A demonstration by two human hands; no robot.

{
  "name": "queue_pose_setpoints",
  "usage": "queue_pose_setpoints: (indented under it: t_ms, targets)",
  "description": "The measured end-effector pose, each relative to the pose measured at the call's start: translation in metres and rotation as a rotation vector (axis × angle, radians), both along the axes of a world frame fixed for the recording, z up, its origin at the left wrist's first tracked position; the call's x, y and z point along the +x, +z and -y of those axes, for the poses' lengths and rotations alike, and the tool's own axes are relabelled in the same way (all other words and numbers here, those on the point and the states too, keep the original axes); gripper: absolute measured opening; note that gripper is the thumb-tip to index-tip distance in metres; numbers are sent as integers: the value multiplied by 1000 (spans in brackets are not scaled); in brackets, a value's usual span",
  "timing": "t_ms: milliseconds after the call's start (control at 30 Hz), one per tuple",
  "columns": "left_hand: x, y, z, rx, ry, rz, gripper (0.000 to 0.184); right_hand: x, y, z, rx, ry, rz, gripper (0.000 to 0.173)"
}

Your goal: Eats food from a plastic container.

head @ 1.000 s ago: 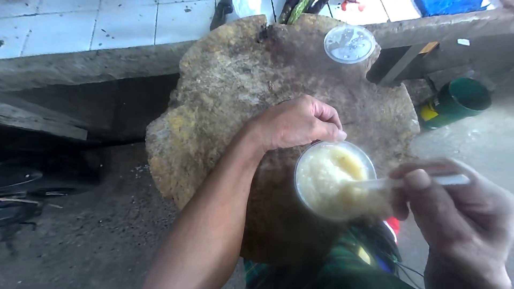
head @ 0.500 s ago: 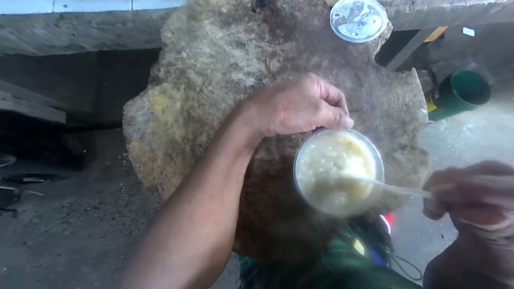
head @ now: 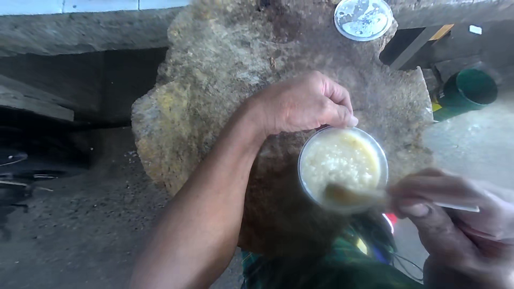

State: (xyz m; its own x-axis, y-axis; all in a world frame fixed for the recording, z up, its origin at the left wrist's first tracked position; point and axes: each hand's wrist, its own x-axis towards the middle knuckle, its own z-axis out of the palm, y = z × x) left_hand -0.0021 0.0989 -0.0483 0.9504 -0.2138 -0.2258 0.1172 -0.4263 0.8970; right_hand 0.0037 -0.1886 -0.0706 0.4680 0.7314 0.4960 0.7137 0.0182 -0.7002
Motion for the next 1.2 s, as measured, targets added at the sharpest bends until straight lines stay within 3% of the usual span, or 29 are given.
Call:
queue_pose_setpoints:
  t_ms: [133,267,367,467,667,800,967,1200]
  targets:
    - [0,0,-1,20,-3,2,17,-6,7,-1,79,-117,-31,23]
    - [0,0,-1,14,-4,7,17,-15,3,-11,72,-41,-23,22]
    - [0,-1,-1,2,-7,21,18,-13,-1,-13,49,-113,77,23]
    - [0,-1,-1,-22,-2,-1,18,-17,10,-10,75,-163,13,25]
    - [2,-3,-1,-7,-23,29,18,-5,5,-7,20,-21,-3,24]
    - [0,0,0,16,3,3,18,11,24,18,52,-4,-25,20]
    - [-1,-1,0,17,1,18,17,25,17,7,-113,126,122,23]
    - [-2,-1,0,21,16,-5,18,10,28,17,-37,-104,224,25]
